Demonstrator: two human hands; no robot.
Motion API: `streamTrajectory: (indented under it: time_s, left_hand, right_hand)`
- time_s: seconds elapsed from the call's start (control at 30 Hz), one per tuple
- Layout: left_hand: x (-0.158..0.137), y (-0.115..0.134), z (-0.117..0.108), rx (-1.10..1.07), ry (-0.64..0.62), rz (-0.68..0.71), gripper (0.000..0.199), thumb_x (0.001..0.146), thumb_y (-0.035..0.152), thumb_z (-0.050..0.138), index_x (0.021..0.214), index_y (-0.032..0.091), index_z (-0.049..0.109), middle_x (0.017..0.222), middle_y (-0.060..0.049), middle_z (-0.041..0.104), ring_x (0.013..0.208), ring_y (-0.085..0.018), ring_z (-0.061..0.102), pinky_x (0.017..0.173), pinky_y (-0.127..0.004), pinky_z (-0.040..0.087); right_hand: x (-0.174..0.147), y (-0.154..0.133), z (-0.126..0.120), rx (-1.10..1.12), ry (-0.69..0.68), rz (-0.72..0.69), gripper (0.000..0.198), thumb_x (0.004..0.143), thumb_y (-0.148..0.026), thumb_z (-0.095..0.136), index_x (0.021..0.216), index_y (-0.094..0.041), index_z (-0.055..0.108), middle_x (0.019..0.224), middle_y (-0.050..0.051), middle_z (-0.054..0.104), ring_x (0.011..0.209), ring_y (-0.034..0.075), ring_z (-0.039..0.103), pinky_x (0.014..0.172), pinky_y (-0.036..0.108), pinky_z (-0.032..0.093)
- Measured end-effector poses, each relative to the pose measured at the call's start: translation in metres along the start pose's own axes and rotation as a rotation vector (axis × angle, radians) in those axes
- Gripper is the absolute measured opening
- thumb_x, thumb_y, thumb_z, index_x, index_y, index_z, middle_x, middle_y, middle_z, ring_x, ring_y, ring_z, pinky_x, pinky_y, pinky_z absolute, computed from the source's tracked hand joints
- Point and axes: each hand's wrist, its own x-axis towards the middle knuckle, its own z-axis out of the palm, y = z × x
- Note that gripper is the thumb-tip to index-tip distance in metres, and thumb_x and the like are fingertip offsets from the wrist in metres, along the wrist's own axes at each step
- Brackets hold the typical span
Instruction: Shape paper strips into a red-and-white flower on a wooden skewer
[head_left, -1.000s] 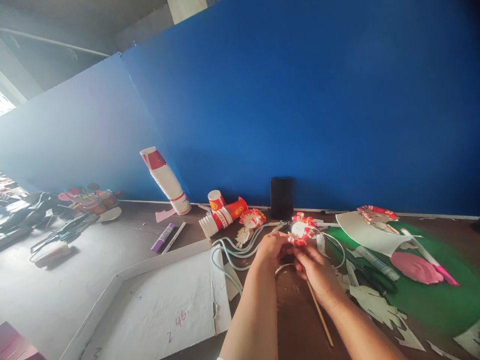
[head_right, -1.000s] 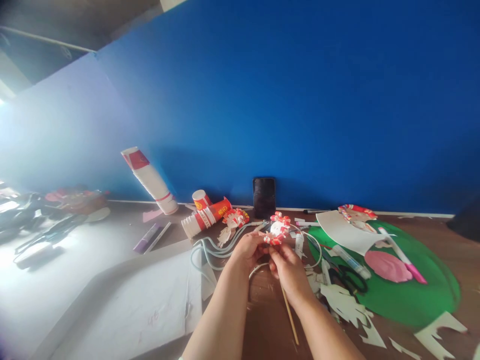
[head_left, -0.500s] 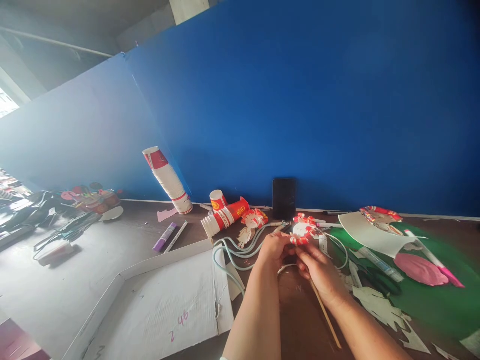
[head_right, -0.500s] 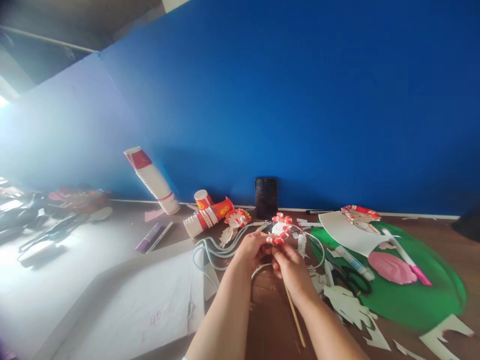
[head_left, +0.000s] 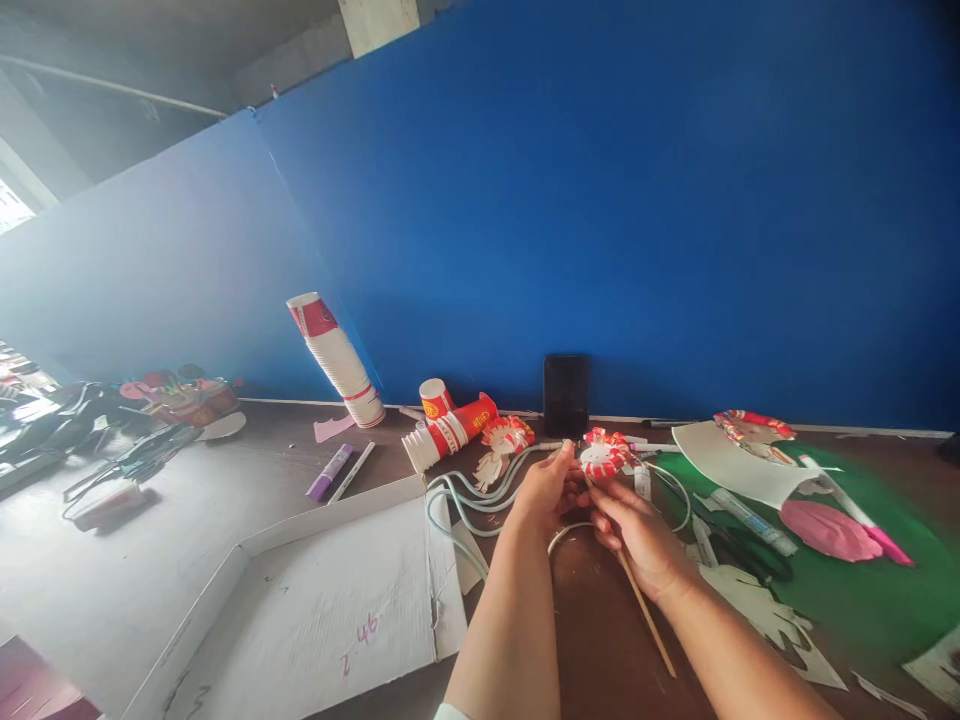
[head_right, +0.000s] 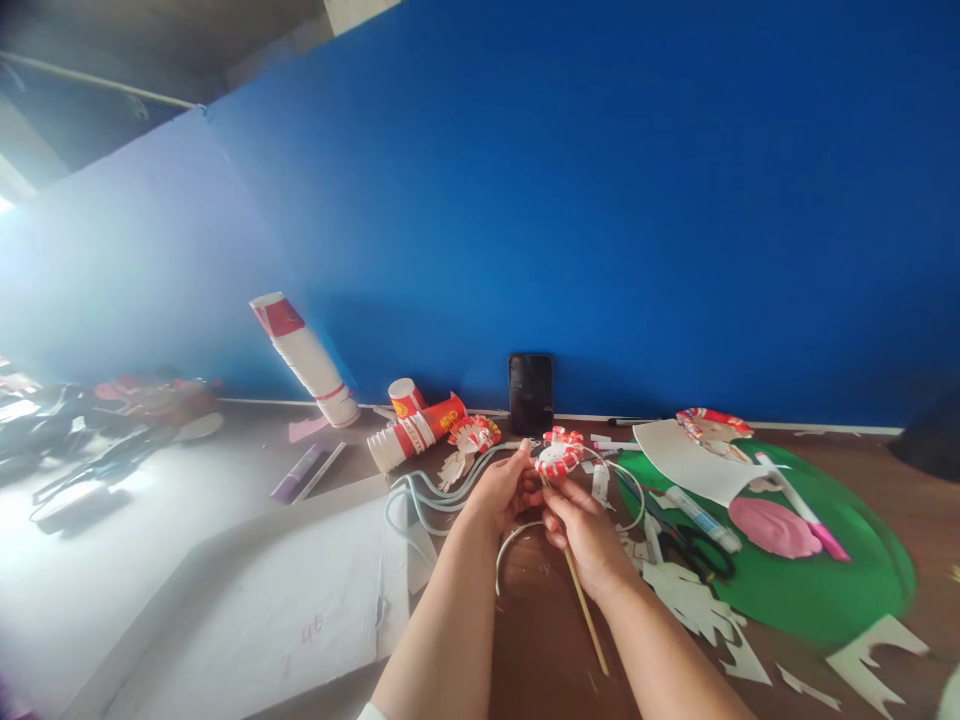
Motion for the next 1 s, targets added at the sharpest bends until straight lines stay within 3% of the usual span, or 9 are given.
streamTrajectory:
  time_s: [0.17, 0.37, 0.5, 0.73, 1.0]
  left_hand:
    - [0.007, 0.003, -0.008, -0.109, -0.075, -0.035, 0.035, 0.067, 0.036, 0.075, 0.065, 0.014, 0.049, 0.049, 0.006, 0.038, 0.039, -0.002, 0.031, 0.036, -0.015, 0.023]
    - [0.008, 0.006, -0.01, -0.187, -0.037, 0.026, 0.029, 0.061, 0.021, 0.075, 0.063, 0.014, 0.047, 0.05, 0.007, 0.036, 0.041, -0.001, 0.025, 0.036, -0.014, 0.014]
    - [0.006, 0.007, -0.007, -0.175, -0.002, 0.111, 0.029, 0.059, 0.025, 0.076, 0.066, 0.014, 0.051, 0.052, 0.006, 0.04, 0.042, -0.001, 0.027, 0.038, -0.015, 0.017]
    - [0.009, 0.007, -0.005, -0.176, 0.152, 0.256, 0.029, 0.06, 0.032, 0.075, 0.075, 0.015, 0.057, 0.052, 0.007, 0.042, 0.043, -0.002, 0.03, 0.042, -0.016, 0.021]
    - [0.012, 0.005, -0.006, -0.151, 0.265, 0.409, 0.032, 0.064, 0.036, 0.073, 0.085, 0.015, 0.062, 0.064, 0.004, 0.052, 0.057, -0.005, 0.046, 0.055, -0.018, 0.035]
  right_hand:
    - [-0.006, -0.002, 0.004, -0.042, -0.085, 0.041, 0.023, 0.07, -0.029, 0.071, 0.088, -0.017, 0.064, 0.073, 0.003, 0.062, 0.048, 0.005, 0.04, 0.037, 0.015, 0.023]
    - [-0.009, -0.005, 0.008, -0.103, -0.063, 0.07, 0.031, 0.072, -0.032, 0.07, 0.098, -0.016, 0.062, 0.077, 0.006, 0.067, 0.051, 0.008, 0.052, 0.038, 0.016, 0.031]
    - [-0.012, -0.008, 0.01, -0.121, -0.007, 0.102, 0.035, 0.073, -0.029, 0.068, 0.105, -0.017, 0.06, 0.078, 0.006, 0.069, 0.053, 0.01, 0.059, 0.039, 0.017, 0.035]
    - [-0.012, -0.006, 0.011, -0.158, -0.025, 0.113, 0.024, 0.074, -0.028, 0.066, 0.094, -0.016, 0.061, 0.079, 0.006, 0.07, 0.052, 0.01, 0.059, 0.039, 0.017, 0.036]
    - [-0.013, -0.002, 0.013, -0.234, -0.019, 0.108, 0.017, 0.073, -0.029, 0.063, 0.087, -0.019, 0.063, 0.075, 0.003, 0.07, 0.053, 0.01, 0.06, 0.039, 0.017, 0.038]
